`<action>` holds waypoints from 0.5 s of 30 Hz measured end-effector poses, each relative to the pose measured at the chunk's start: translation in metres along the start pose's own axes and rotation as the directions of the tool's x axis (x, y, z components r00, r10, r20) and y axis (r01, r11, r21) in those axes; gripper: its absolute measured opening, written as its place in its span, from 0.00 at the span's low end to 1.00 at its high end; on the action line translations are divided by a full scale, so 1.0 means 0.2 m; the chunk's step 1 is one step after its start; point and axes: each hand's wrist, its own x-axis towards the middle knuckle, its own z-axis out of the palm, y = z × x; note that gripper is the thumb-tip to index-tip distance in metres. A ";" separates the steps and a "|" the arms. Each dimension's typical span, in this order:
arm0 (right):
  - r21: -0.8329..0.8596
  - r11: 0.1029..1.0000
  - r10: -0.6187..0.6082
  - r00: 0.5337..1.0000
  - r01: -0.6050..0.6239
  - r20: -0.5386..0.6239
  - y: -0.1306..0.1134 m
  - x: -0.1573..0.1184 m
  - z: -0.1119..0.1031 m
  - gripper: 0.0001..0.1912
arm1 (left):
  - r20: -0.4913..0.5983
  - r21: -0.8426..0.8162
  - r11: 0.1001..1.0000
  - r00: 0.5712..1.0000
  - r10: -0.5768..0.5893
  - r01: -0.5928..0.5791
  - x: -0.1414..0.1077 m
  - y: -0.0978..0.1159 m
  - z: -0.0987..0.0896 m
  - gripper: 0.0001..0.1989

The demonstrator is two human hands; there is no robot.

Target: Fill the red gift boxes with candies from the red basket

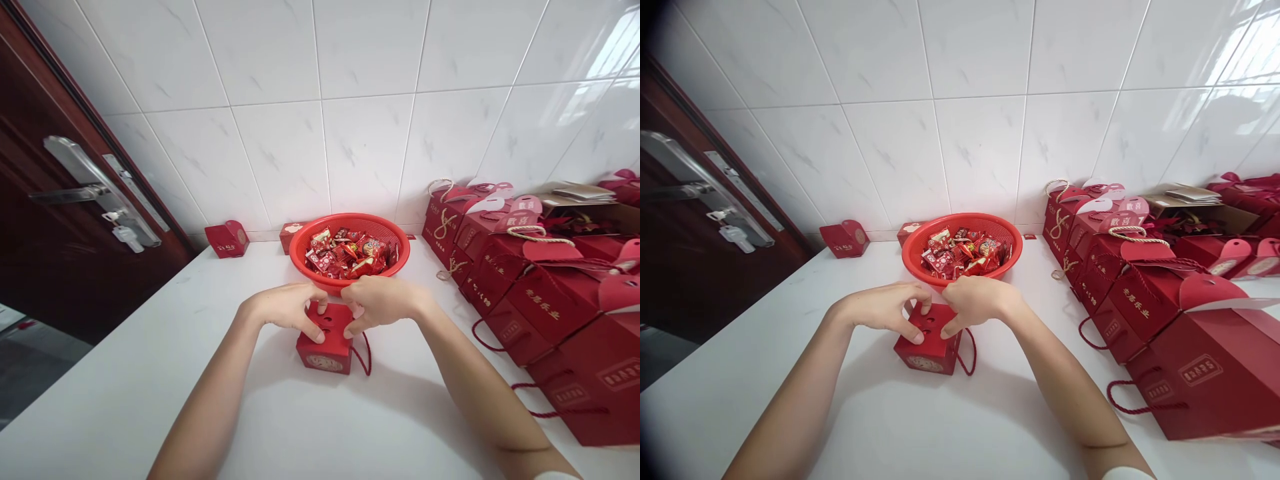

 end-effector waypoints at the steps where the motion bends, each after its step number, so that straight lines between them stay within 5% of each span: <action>1: -0.008 1.000 0.010 1.000 -0.010 0.020 0.00 0.01 0.00 0.21 | 0.019 -0.009 1.000 1.000 -0.020 0.020 0.00 0.00 0.00 0.21; 8: 0.006 1.000 -0.028 0.982 0.027 0.186 0.03 0.09 0.01 0.27 | 0.060 -0.081 0.997 0.998 -0.002 0.006 0.04 -0.02 0.00 0.24; 15: 0.346 0.938 -0.127 0.916 -0.014 0.380 0.12 0.13 0.02 0.31 | 0.070 -0.080 0.997 0.998 -0.010 0.016 0.03 -0.01 -0.01 0.24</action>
